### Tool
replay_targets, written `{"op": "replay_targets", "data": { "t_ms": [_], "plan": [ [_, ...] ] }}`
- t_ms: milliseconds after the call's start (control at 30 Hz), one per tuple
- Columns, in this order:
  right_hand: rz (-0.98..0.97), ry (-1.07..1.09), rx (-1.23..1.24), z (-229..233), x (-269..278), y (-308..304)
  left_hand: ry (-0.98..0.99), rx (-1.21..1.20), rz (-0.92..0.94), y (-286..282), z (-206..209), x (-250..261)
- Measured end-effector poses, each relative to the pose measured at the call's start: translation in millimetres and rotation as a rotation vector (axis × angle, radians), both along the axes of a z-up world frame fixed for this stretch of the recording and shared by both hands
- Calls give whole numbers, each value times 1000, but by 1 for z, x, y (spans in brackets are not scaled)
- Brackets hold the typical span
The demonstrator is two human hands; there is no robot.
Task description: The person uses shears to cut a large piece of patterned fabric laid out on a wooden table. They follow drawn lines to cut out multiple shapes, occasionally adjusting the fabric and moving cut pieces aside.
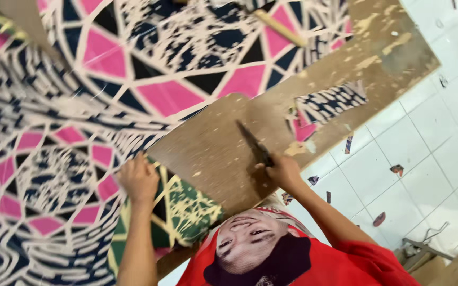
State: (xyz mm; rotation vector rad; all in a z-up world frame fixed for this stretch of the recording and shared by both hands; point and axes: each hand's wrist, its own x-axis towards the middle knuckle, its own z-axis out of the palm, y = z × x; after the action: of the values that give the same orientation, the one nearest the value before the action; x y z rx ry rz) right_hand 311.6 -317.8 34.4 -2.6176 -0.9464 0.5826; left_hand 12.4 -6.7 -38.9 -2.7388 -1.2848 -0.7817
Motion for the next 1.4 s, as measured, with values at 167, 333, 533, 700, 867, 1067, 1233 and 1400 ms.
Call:
{"op": "replay_targets", "data": {
  "t_ms": [167, 333, 533, 700, 867, 1067, 1233, 1400],
  "plan": [
    [546, -202, 260, 3, 65, 1, 196, 3, 40, 3, 1, -2],
    [876, -189, 166, 3, 142, 21, 413, 2, 225, -28, 28, 26],
    [1088, -228, 302, -6, 179, 14, 199, -185, 214, -94, 39, 146],
    [783, -195, 408, -34, 304, 44, 85, -262, 128, -123, 40, 245],
    [-37, -67, 318, -47, 518, 114, 107, -444, 94, -127, 44, 309],
    [-68, -232, 376, -48, 653, 157, 145, -326, -53, -122, 44, 362],
    [-173, 109, 446, -79, 674, 181, 13, -252, -90, -114, 49, 374],
    [-187, 291, 423, -86, 688, 183, 45, -209, -125, -107, 50, 380]
  ]
}}
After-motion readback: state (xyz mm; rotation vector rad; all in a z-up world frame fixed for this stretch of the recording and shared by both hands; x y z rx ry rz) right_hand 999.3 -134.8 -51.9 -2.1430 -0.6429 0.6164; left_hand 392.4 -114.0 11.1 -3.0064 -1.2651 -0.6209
